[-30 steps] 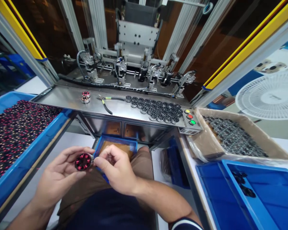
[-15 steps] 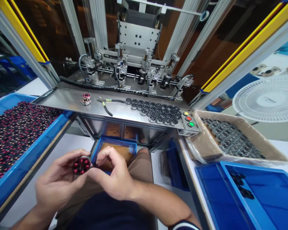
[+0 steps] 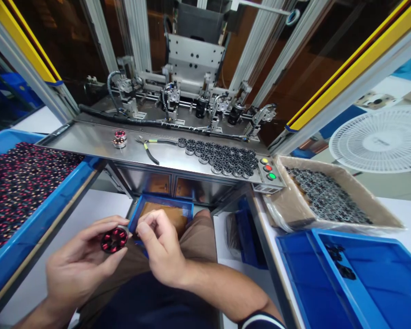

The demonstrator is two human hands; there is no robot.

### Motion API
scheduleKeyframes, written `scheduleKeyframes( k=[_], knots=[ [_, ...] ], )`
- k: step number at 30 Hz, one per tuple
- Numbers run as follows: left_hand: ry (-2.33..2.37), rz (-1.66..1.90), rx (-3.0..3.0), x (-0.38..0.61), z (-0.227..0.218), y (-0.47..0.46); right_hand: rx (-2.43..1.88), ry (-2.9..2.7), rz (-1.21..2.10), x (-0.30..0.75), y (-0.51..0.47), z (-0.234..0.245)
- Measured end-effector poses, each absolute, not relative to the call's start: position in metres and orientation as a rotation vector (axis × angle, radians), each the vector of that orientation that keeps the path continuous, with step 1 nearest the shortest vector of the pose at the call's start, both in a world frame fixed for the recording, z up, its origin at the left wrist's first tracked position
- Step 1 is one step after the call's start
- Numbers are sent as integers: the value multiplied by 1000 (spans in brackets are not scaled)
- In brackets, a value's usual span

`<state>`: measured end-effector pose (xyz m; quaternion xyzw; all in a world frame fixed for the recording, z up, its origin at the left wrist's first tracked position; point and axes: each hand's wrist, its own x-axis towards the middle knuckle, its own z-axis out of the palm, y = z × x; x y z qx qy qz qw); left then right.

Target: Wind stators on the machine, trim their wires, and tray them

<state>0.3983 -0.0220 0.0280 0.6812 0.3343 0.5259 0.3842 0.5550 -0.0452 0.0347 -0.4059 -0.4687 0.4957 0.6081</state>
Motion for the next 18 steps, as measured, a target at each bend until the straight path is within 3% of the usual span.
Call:
scheduleKeyframes(
  k=[6,18],
  knots=[
    [824,1293,1855,395,23,-22,-965,-1294,868,560,-41,45],
    [902,1308,1456,398,33,-17,-831,-1002,1282,557,-49,38]
  ],
)
